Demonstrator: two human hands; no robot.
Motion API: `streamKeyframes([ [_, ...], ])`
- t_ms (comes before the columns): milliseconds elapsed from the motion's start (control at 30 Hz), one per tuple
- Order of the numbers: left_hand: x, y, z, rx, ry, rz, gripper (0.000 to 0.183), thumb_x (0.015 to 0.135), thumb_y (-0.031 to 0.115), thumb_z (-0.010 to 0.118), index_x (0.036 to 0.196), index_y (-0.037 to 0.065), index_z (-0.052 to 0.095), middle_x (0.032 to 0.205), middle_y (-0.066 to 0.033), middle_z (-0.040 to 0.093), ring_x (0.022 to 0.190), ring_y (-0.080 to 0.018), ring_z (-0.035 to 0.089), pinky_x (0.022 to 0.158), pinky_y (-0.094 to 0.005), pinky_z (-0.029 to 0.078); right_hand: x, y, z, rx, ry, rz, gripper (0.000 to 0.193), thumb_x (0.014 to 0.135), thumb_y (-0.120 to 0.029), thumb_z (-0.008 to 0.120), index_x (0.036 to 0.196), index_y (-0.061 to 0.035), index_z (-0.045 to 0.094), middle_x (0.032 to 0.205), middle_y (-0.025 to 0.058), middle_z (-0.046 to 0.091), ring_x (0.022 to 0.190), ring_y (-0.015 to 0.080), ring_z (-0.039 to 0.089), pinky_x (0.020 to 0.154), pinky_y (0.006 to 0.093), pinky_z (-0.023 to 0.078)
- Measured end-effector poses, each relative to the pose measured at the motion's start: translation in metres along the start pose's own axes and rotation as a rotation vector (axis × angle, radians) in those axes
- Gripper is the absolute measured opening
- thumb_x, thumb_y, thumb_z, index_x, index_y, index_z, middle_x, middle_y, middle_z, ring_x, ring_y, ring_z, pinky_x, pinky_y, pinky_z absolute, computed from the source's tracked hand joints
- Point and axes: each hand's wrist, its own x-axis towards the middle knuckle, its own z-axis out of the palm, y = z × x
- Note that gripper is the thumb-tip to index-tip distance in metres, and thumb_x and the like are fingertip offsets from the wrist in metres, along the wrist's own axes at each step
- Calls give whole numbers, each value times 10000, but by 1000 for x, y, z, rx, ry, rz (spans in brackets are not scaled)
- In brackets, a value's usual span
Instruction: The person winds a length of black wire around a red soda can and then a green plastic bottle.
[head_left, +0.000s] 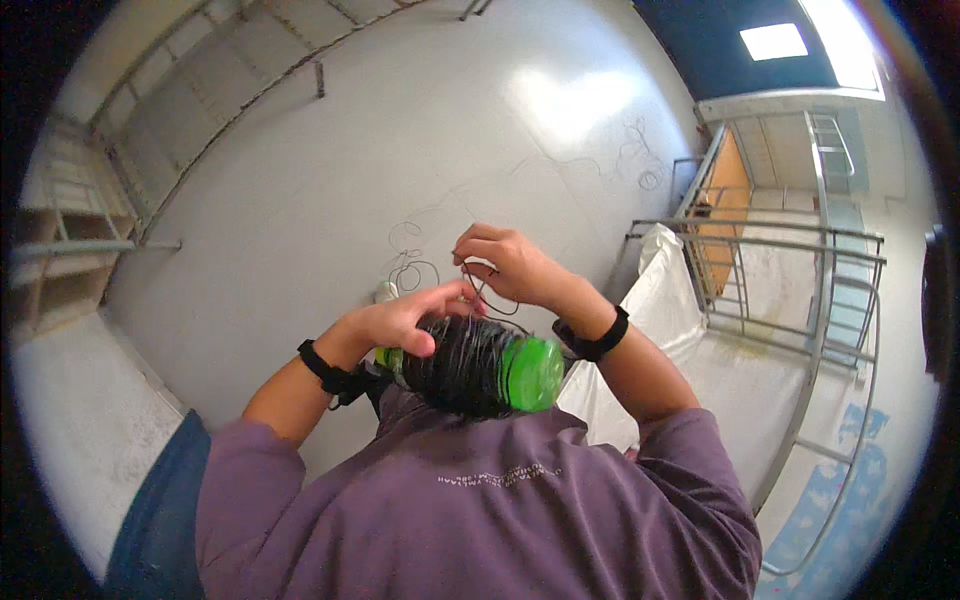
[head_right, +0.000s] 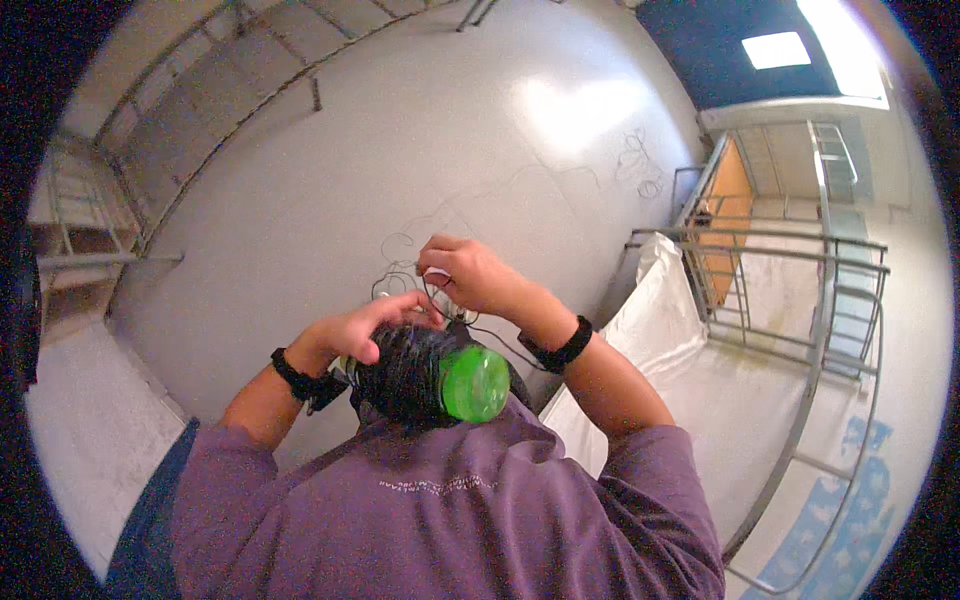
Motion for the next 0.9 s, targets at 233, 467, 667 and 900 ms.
streamKeyframes([
  [233,0,-20,-12,-345,334,103,1344,659,888,736,1537,-57,360,1513,-143,516,1404,-217,506,1191,-388,395,-41,-11,1,467,379,338,446,825,-91,794,1210,-71,570,1380,133,590,1216,233,607,999,341,479],
  [467,-5,14,40,-168,225,311,1461,648,845,788,1655,-2,153,1665,-181,335,1498,-271,423,1237,-428,338,-52,-24,11,293,40,16,328,908,-192,729,1193,-47,653,1156,128,724,1046,281,694,976,415,512],
  [667,-36,7,78,151,545,278,810,910,525,702,1517,53,447,1456,-156,594,1330,-281,580,1142,-427,459,-101,-37,37,259,156,-78,258,1050,-264,539,1103,-37,650,807,188,687,729,376,685,684,445,524],
  [900,-116,-12,65,-432,138,565,857,940,705,555,1478,40,495,1340,-219,635,1002,-368,722,683,-575,625,-174,-71,88,-85,256,-97,137,994,-196,670,1064,-81,649,759,148,667,689,381,663,576,468,521],
])
